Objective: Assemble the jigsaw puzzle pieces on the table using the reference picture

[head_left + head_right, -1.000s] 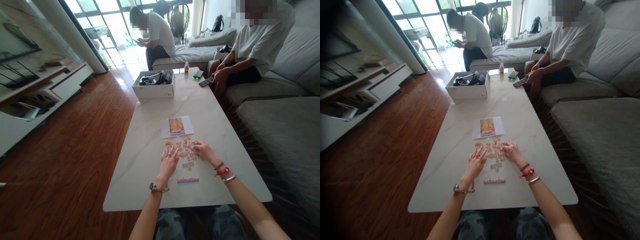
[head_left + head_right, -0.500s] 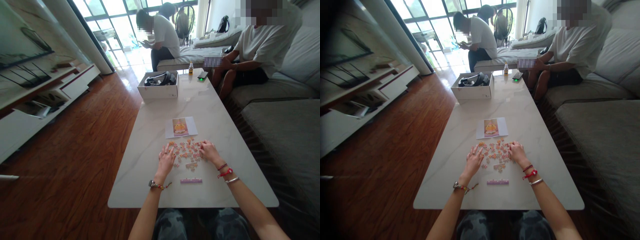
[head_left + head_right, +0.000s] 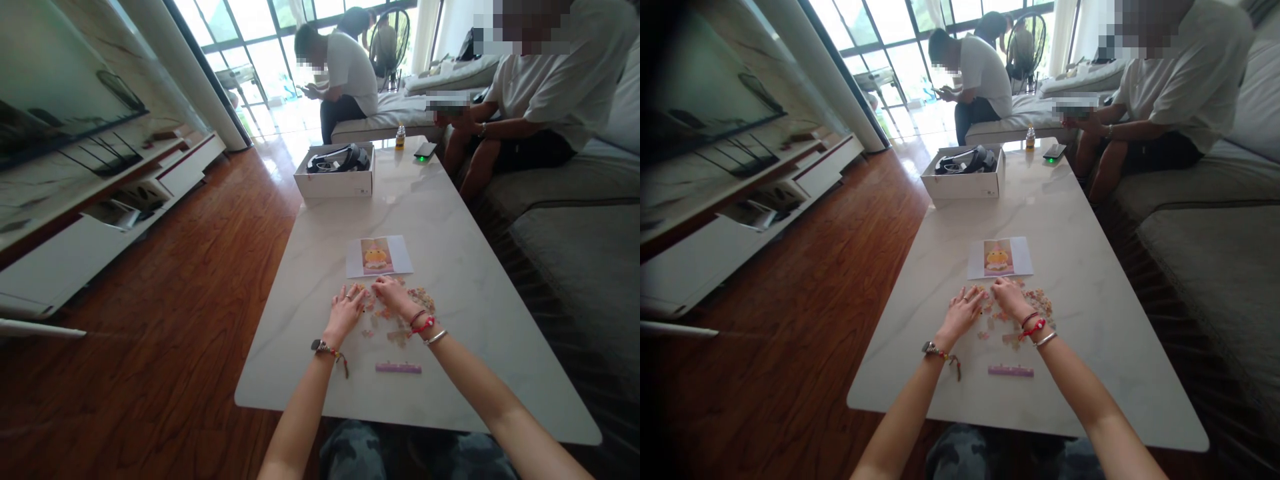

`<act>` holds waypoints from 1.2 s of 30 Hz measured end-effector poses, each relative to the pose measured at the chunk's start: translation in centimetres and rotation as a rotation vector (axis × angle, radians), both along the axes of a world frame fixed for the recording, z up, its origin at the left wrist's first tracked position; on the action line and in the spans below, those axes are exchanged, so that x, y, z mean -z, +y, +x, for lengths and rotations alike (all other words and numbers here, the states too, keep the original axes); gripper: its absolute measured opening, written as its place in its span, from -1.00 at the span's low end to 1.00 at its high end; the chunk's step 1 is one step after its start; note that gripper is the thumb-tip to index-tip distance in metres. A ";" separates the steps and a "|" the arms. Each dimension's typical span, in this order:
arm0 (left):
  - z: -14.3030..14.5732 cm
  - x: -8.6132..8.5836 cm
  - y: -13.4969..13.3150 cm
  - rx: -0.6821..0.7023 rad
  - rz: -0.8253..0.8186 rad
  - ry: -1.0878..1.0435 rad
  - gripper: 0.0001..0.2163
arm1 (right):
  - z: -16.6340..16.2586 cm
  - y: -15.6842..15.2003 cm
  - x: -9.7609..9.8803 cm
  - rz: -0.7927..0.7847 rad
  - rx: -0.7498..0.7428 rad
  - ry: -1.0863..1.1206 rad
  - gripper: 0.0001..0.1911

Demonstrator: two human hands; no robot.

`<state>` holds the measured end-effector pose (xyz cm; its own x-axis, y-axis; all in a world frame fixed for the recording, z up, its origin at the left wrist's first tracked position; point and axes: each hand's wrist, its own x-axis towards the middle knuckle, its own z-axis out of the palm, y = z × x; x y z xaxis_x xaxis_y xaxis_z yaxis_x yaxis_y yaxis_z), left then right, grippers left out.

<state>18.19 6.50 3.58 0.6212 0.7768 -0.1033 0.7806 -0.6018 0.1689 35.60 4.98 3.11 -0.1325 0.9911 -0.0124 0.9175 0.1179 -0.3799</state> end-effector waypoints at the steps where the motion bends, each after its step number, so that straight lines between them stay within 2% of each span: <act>1: -0.1 0.1 -0.1 -0.003 0.000 -0.003 -0.63 | 0.1 0.2 0.3 -0.014 0.024 0.007 -0.81; 4: -0.5 0.5 -0.5 -0.002 0.005 -0.039 -0.63 | 1.2 0.4 0.9 -0.028 0.052 0.069 -0.78; 8: 0.2 0.3 -0.3 -0.027 0.044 -0.141 -0.68 | 2.7 0.2 0.8 -0.028 0.045 0.114 -0.72; 11: 1.4 0.0 0.5 -0.046 0.061 -0.200 -0.76 | 3.2 0.0 0.3 -0.049 0.058 0.067 -0.79; 14: 2.6 -0.1 1.4 -0.069 0.008 -0.200 -0.85 | 3.3 0.0 -0.1 -0.075 0.061 0.030 -0.88; 19: 3.3 0.1 2.0 -0.156 -0.150 -0.254 -0.87 | 2.2 0.2 -0.1 -0.028 0.056 0.073 -0.85; 22: 2.9 0.2 2.5 -0.177 -0.192 -0.277 -0.89 | 0.7 0.6 0.1 0.003 -0.023 0.153 -0.83; 26: 1.8 0.2 3.5 -0.236 -0.238 -0.289 -0.90 | -0.9 1.3 0.3 -0.043 -0.045 0.097 -0.81; 32: 1.3 1.0 3.4 -0.276 -0.252 -0.253 -0.89 | -1.7 2.2 -0.1 -0.118 -0.009 0.005 -0.89; 36: 1.9 1.3 2.6 -0.288 -0.196 -0.233 -0.86 | -1.5 2.4 -0.4 -0.131 0.013 -0.009 -0.84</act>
<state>20.10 9.08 2.32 0.4060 0.9016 -0.1494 0.8397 -0.3034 0.4505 34.07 7.41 3.48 -0.1194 0.9825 -0.1430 0.9222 0.0563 -0.3826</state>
